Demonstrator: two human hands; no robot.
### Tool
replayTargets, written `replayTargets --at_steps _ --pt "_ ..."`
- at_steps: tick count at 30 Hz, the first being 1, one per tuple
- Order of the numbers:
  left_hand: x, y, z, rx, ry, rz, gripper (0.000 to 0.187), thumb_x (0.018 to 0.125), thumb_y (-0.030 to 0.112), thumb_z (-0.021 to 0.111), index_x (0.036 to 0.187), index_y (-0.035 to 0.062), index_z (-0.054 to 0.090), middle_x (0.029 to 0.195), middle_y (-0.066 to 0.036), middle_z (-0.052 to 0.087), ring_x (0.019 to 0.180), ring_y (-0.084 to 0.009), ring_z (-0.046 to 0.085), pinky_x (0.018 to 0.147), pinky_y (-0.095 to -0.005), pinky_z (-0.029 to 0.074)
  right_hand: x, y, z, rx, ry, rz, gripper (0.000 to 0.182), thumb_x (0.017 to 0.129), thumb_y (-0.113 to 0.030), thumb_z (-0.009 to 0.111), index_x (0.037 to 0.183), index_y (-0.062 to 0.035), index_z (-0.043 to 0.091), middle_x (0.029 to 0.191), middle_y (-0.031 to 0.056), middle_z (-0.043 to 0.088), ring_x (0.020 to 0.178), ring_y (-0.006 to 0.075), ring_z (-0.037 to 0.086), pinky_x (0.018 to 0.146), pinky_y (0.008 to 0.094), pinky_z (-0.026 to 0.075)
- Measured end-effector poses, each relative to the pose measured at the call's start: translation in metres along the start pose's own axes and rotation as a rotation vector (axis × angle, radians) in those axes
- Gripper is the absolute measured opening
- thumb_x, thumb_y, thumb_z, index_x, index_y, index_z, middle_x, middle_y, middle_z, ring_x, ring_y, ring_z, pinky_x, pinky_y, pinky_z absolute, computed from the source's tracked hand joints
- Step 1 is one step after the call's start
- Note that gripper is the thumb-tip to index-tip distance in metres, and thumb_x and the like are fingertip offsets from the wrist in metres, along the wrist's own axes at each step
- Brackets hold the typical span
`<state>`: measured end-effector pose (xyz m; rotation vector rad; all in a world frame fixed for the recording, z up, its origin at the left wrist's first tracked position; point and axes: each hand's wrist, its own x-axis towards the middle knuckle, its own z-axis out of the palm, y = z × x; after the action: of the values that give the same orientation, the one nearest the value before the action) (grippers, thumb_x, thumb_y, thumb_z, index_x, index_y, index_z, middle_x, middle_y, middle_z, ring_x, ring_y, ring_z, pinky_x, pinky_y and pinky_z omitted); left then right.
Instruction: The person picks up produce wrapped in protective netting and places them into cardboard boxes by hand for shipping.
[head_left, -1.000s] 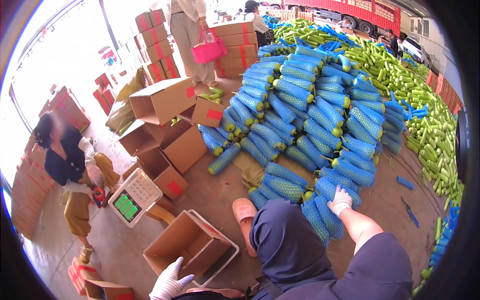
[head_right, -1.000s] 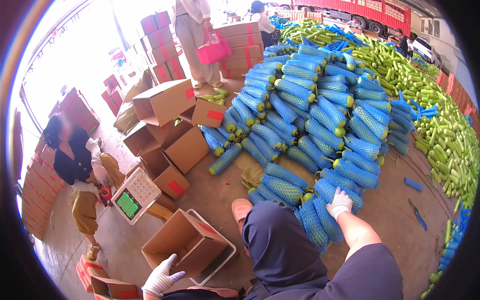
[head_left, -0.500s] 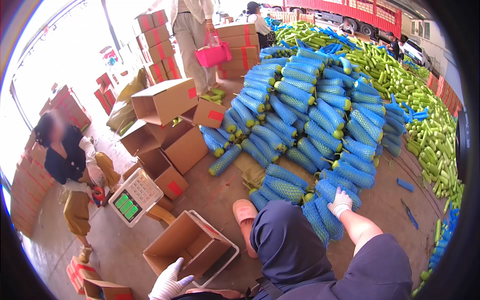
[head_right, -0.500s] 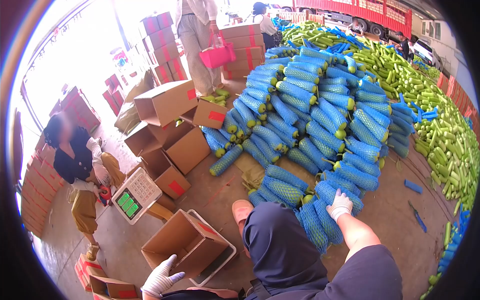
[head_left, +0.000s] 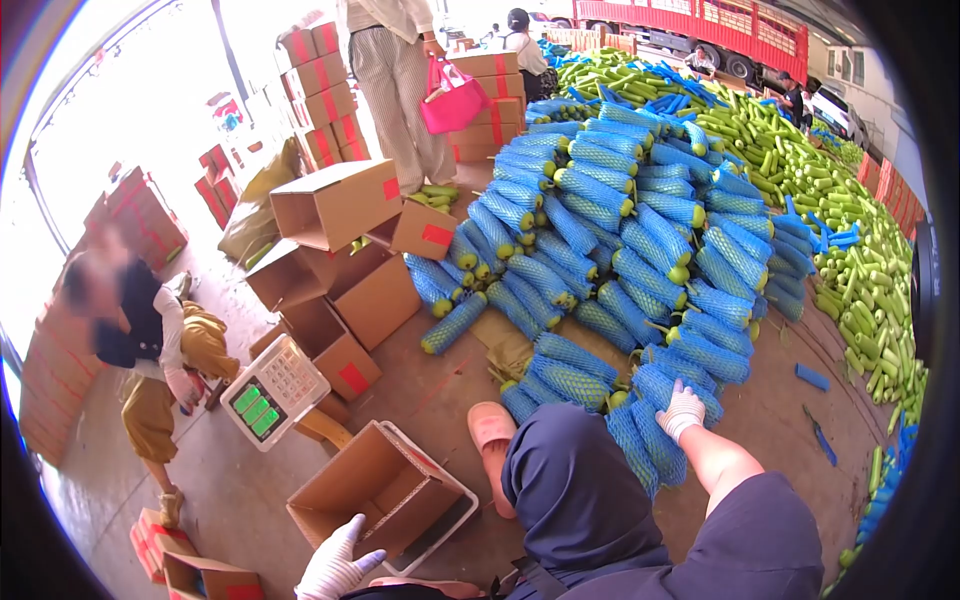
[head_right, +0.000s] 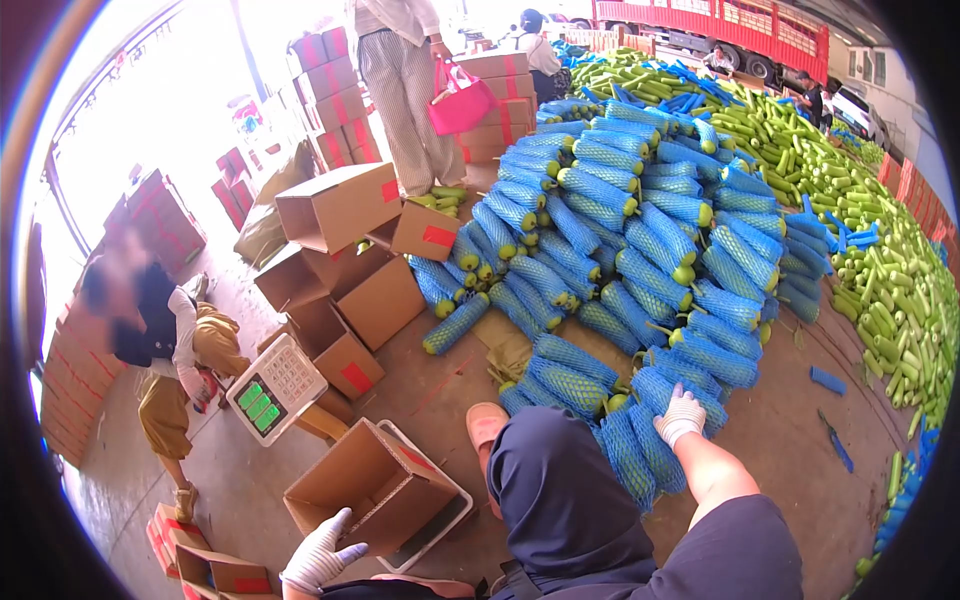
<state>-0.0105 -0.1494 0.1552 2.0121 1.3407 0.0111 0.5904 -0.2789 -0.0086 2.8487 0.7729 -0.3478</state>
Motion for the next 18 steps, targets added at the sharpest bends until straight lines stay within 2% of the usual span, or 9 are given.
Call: replayTargets --at_steps 18 --pt "-0.0035 -0.0054 0.001 0.023 0.034 0.017 0.08 0.083 0.032 0.078 0.145 -0.0003 0.04 0.14 -0.024 0.051 0.13 -0.0342 0.051 0.108 -0.0376 0.042 0.0005 -0.0002 0.0016 -0.006 0.011 0.001 0.099 0.075 -0.047 0.073 0.151 -0.0052 0.025 0.137 0.0189 0.049 0.122 0.0322 0.055 0.097 0.0453 0.048"
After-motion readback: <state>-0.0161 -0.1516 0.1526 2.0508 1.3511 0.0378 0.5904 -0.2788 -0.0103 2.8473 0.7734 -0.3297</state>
